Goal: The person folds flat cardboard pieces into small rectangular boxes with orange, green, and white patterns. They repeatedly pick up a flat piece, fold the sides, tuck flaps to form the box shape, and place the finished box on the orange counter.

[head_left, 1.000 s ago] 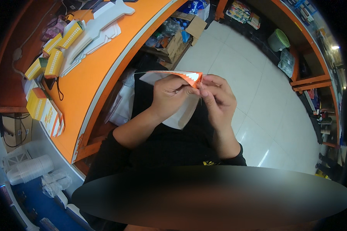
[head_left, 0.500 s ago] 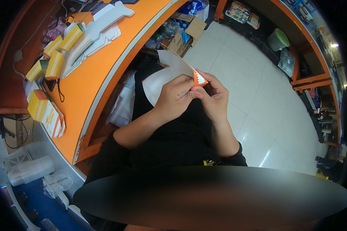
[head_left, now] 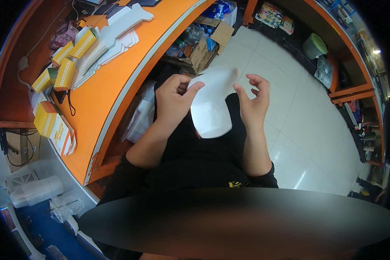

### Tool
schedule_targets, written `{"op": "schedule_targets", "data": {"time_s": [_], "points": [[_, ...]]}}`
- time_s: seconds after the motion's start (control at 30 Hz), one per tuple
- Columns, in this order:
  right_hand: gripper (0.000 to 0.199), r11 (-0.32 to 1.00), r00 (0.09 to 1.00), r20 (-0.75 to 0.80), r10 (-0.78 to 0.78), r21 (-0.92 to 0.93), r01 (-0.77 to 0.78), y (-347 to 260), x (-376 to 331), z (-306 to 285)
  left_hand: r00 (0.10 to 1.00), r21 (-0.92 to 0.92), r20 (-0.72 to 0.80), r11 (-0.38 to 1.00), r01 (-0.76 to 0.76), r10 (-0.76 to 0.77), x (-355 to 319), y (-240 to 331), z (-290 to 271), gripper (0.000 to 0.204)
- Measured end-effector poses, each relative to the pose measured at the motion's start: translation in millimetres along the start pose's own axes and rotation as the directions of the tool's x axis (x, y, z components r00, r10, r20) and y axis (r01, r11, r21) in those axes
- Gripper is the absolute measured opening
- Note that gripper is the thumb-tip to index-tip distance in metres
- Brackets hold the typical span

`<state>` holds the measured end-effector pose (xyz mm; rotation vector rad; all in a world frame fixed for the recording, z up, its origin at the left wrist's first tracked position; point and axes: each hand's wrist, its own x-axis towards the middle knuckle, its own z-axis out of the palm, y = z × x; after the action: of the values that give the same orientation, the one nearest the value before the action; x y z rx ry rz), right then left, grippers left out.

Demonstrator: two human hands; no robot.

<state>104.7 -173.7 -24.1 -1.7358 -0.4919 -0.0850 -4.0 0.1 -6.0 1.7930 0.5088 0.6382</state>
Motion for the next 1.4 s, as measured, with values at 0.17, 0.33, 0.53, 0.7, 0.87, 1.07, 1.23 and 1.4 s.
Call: {"op": "schedule_targets", "data": {"time_s": [0.17,0.33,0.53,0.7,0.87,1.07,1.23,1.4], "points": [[0.034,0.79,0.849,0.507,0.15,0.455,-0.411,-0.4,-11.2,5.7,0.794,0.205,0.204,0.768,-0.606,0.572,-9.7,-4.1,13.7,0.015],[0.026,0.784,0.923,0.36,0.135,0.531,-0.322,3.6,-15.6,14.7,0.888,0.005,0.124,0.895,-0.447,0.443,-14.2,-1.0,15.6,0.011],[0.011,0.984,0.984,0.056,-0.171,0.061,0.167,-5.2,-33.4,34.1,0.962,-0.352,0.051,0.906,-0.235,0.269,-22.3,-7.4,27.3,0.009],[0.011,0.95,0.942,0.143,-0.302,-0.034,0.31,-15.9,-34.1,28.6,0.95,-0.228,0.065,0.931,-0.283,0.305,-20.0,-17.0,22.9,0.011],[0.007,0.981,0.968,0.16,-0.191,0.057,0.184,-18.4,-31.8,26.8,0.922,-0.229,0.068,0.906,-0.357,0.38,-19.1,-15.1,19.6,0.011],[0.005,0.986,0.979,0.168,-0.116,0.14,0.093,-19.0,-31.2,24.9,0.932,-0.301,0.052,0.896,-0.327,0.358,-25.1,-2.8,13.3,0.01],[0.008,0.99,0.975,0.188,-0.123,0.087,0.108,-25.7,-27.8,20.8,0.937,-0.324,0.015,0.888,-0.325,0.348,-26.1,3.3,11.6,0.008],[0.008,0.991,0.98,0.172,-0.096,0.111,0.078,-25.6,-26.0,19.2,0.911,-0.138,0.061,0.908,-0.396,0.407,-24.9,7.4,8.9,0.006]]}}
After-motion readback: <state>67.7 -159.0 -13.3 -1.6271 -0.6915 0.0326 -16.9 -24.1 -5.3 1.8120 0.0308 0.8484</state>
